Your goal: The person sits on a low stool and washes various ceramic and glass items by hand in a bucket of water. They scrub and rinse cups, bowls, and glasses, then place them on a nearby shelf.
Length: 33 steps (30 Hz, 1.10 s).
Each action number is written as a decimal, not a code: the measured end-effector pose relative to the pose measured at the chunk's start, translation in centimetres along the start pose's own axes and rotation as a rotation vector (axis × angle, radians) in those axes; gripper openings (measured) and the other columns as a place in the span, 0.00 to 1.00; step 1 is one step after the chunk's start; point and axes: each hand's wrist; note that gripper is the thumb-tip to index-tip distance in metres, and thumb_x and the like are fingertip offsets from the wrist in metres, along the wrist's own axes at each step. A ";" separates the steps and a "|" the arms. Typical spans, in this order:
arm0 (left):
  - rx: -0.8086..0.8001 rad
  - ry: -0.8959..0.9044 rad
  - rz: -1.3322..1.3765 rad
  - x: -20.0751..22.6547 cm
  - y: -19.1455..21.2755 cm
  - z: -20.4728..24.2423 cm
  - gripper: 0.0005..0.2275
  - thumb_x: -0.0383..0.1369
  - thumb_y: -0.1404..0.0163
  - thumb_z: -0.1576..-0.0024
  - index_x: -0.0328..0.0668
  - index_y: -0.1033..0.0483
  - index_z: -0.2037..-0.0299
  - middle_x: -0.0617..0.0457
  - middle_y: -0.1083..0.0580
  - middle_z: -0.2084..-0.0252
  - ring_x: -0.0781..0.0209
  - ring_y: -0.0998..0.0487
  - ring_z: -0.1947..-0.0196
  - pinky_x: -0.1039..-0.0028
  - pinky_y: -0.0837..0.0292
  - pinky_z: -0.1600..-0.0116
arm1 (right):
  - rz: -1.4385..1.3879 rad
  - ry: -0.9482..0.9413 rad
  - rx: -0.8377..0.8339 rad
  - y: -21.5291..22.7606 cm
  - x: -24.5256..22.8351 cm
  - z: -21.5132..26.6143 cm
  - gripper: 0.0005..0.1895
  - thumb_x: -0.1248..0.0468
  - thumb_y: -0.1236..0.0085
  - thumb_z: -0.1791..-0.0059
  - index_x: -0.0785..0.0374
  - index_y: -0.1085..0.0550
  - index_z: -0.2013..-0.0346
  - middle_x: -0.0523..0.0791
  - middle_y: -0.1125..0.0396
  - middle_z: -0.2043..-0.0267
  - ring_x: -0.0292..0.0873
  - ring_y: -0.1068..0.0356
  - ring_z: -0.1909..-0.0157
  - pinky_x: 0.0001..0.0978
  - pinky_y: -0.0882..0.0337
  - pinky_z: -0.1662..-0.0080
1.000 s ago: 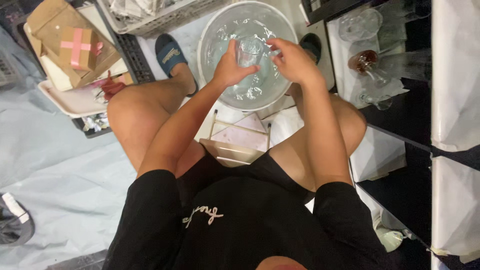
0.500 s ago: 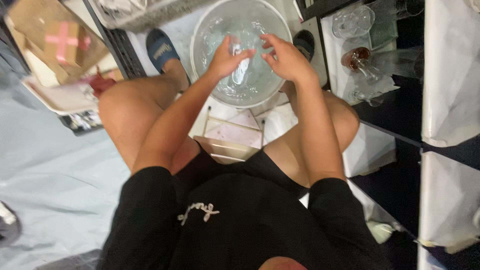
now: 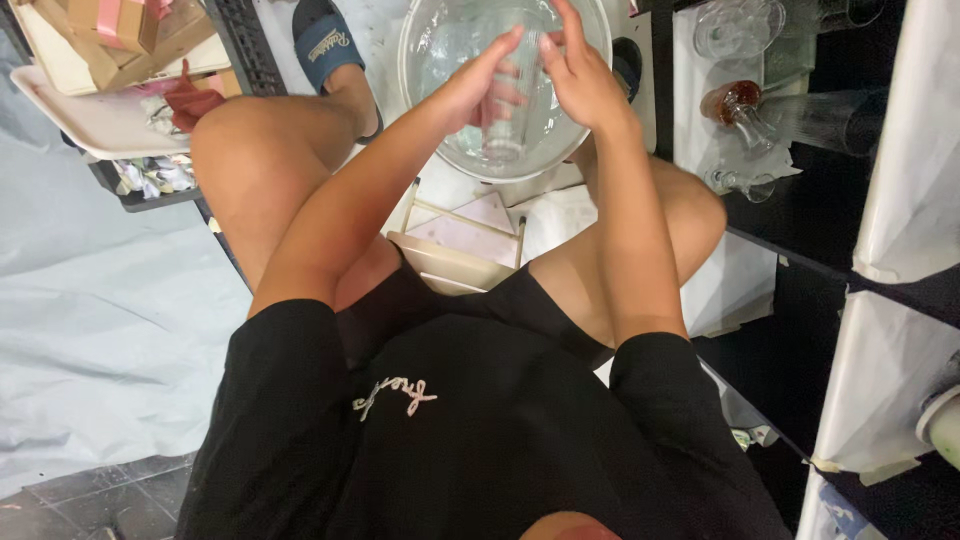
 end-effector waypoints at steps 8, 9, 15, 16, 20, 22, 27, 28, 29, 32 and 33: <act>0.176 -0.170 -0.040 -1.1 -1.0 -0.6 0.41 0.66 0.50 0.57 0.39 0.30 0.43 0.45 0.22 0.60 0.57 0.28 0.72 0.69 0.39 0.72 | -0.639 -0.066 -0.215 -4.7 3.8 -0.3 0.53 0.47 0.36 0.46 0.52 0.65 0.23 0.53 0.41 0.27 0.50 0.30 0.35 0.42 0.20 0.50; 0.275 -0.213 -0.051 -1.4 -1.4 -0.8 0.39 0.64 0.47 0.55 0.36 0.32 0.44 0.43 0.23 0.58 0.55 0.26 0.69 0.67 0.38 0.70 | -0.691 -0.044 -0.228 -5.5 4.4 -0.3 0.55 0.48 0.32 0.48 0.53 0.64 0.23 0.55 0.39 0.26 0.50 0.30 0.34 0.43 0.20 0.50; 0.284 -0.638 -0.580 -1.3 -0.8 1.7 0.28 0.58 0.48 0.41 0.42 0.26 0.44 0.42 0.31 0.44 0.55 0.18 0.52 0.65 0.24 0.46 | -0.901 -0.024 -0.296 -6.5 7.2 -0.4 0.51 0.63 0.30 0.53 0.56 0.51 0.22 0.52 0.41 0.25 0.46 0.31 0.34 0.41 0.25 0.48; 0.291 -0.707 -0.723 -0.6 -0.2 2.7 0.27 0.55 0.49 0.39 0.38 0.28 0.43 0.39 0.30 0.43 0.49 0.20 0.50 0.62 0.26 0.45 | -0.848 -0.041 -0.230 -6.3 7.3 -0.8 0.49 0.65 0.29 0.54 0.58 0.48 0.25 0.53 0.39 0.29 0.46 0.29 0.37 0.42 0.22 0.47; 0.099 -0.655 -1.162 2.6 1.3 8.2 0.26 0.48 0.45 0.39 0.40 0.32 0.38 0.38 0.27 0.47 0.42 0.22 0.49 0.56 0.28 0.46 | -0.256 -0.092 -0.028 -5.7 7.1 -2.4 0.47 0.67 0.23 0.61 0.59 0.42 0.33 0.51 0.32 0.41 0.49 0.24 0.51 0.41 0.21 0.50; 0.046 -0.670 -1.210 4.2 1.2 10.4 0.26 0.45 0.43 0.39 0.41 0.34 0.35 0.38 0.26 0.49 0.39 0.23 0.49 0.54 0.29 0.47 | 0.079 -0.120 -0.014 -5.6 7.0 -3.1 0.49 0.64 0.20 0.65 0.60 0.39 0.36 0.50 0.29 0.46 0.50 0.25 0.54 0.40 0.24 0.52; 0.267 -1.156 -0.976 6.6 1.5 13.5 0.19 0.32 0.44 0.36 0.43 0.36 0.38 0.41 0.25 0.42 0.39 0.24 0.45 0.57 0.26 0.44 | 0.290 -0.249 -0.132 -6.7 7.2 -5.3 0.51 0.58 0.16 0.72 0.60 0.36 0.40 0.50 0.27 0.57 0.52 0.26 0.51 0.44 0.28 0.49; 0.311 -1.097 -1.041 6.9 1.6 13.4 0.21 0.32 0.42 0.40 0.41 0.35 0.39 0.40 0.25 0.45 0.38 0.24 0.49 0.56 0.28 0.50 | 0.324 -0.288 -0.164 -6.9 7.4 -5.8 0.51 0.58 0.18 0.71 0.59 0.36 0.39 0.50 0.27 0.55 0.53 0.27 0.49 0.45 0.28 0.48; 0.353 -1.037 -1.106 7.1 1.9 13.2 0.23 0.32 0.41 0.43 0.39 0.34 0.40 0.39 0.25 0.48 0.37 0.24 0.54 0.54 0.29 0.55 | 0.358 -0.326 -0.196 -7.4 7.7 -6.4 0.51 0.57 0.19 0.70 0.59 0.37 0.38 0.50 0.27 0.54 0.53 0.28 0.48 0.46 0.29 0.47; 0.345 -0.994 -1.124 6.5 2.4 12.2 0.22 0.31 0.40 0.45 0.36 0.32 0.42 0.38 0.25 0.55 0.36 0.24 0.59 0.53 0.31 0.61 | 0.457 -0.323 -0.244 -9.0 9.0 -7.1 0.52 0.57 0.19 0.72 0.59 0.37 0.38 0.54 0.35 0.46 0.55 0.30 0.46 0.47 0.29 0.49; 0.318 -1.012 -1.109 6.5 2.8 11.9 0.21 0.31 0.39 0.44 0.36 0.31 0.43 0.38 0.25 0.57 0.36 0.24 0.60 0.53 0.31 0.61 | 0.484 -0.298 -0.241 -9.6 9.4 -7.5 0.52 0.57 0.18 0.73 0.59 0.37 0.39 0.57 0.39 0.43 0.56 0.32 0.46 0.47 0.29 0.50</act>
Point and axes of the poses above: each hand's wrist, its own z-axis away from the middle knuckle, its own y-axis out of the back of the hand, x = y × z
